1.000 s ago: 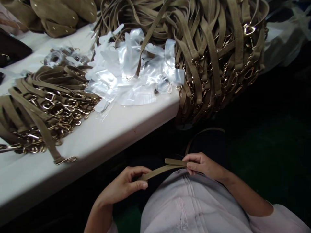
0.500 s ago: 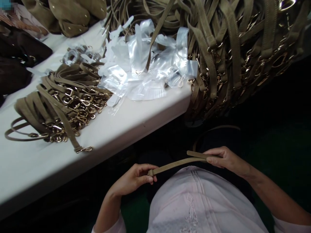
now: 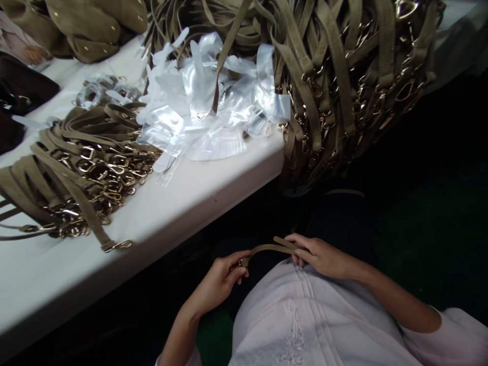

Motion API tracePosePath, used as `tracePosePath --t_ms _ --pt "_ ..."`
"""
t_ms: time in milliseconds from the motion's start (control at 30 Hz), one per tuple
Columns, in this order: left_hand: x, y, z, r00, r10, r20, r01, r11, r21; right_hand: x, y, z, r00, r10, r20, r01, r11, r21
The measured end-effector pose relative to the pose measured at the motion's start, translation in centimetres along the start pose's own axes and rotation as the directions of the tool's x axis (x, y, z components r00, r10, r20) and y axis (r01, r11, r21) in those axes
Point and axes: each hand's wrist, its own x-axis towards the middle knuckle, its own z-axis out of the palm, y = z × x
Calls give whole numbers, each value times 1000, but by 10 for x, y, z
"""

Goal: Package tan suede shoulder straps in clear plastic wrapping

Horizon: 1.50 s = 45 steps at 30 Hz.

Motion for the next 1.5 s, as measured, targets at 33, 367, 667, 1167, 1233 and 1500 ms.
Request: tracePosePath --t_ms 33,367,667,1167,1233,1500 --pt "1 3 5 999 14 -33 -14 1000 2 2 -1 6 1000 -21 -23 22 998 55" --pt "17 43 39 979 179 102 -175 983 -53 11 -40 38 964 -250 86 247 968 42" --pt "8 47 25 956 158 246 -140 986 -91 8 -27 38 848 -528 -40 511 837 -196" --pt "-34 9 -3 996 -14 86 11 999 32 5 4 5 864 -477 -159 341 788 -512" --pt "-37 -3 -11 999 -40 34 28 956 291 1 -1 8 916 -376 -138 303 876 -375" --pt "-6 31 25 991 132 -5 -118 901 417 5 -17 48 975 -112 -190 131 987 89"
